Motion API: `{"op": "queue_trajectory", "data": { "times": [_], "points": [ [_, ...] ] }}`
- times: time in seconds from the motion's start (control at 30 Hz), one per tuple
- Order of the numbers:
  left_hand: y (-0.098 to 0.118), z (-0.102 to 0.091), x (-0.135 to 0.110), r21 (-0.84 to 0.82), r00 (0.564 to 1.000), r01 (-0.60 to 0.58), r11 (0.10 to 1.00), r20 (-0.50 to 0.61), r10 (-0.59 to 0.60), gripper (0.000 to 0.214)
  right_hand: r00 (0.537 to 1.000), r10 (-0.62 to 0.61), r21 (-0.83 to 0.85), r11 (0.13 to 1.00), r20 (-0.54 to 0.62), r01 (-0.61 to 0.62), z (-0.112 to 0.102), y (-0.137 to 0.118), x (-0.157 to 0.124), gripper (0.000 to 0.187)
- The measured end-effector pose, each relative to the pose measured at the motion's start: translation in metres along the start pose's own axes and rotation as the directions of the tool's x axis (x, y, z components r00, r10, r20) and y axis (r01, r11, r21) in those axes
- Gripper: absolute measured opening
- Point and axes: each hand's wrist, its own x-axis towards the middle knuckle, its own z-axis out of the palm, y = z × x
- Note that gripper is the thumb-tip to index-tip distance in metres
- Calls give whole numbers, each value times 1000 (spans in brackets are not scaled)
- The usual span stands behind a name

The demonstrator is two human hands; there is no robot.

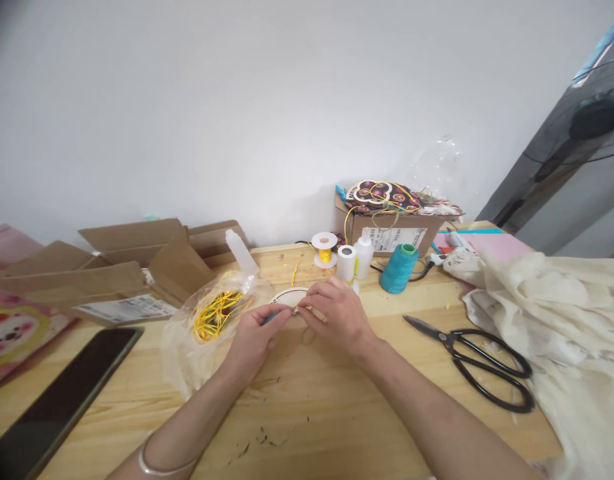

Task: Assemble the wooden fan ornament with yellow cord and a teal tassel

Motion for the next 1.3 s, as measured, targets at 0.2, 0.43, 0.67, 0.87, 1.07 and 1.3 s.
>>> {"op": "queue_trajectory", "data": {
  "times": [0.2, 0.43, 0.67, 0.87, 1.07, 1.3],
  "points": [
    [5, 2, -1, 178, 988, -150, 973, -9, 154, 17, 997, 7, -65, 998, 80, -2, 0, -3, 1, 10],
    [4, 0, 1, 198, 979, -176, 964, -64, 192, 13, 923, 363, 87, 923, 128, -375, 0, -4, 1, 9],
    [4, -1, 2, 171, 984, -152, 974, -69, 165, 15, 845, 429, 353, 774, 319, -526, -1, -6, 3, 15],
    [1, -6, 5, -2, 996, -21, 1000, -87, 21, 27, 764, 436, 677, 374, 475, -634, -15, -1, 5, 19],
    [1, -4, 3, -67, 999, -3, 998, -41, 0, 28, 952, 306, 293, 912, -22, -287, -7, -9, 2, 11],
    [6, 1, -2, -12, 1000, 9, 1000, 20, -9, 26, 996, 50, 26, 998, 74, -52, 1, -5, -1, 12]
  ]
}}
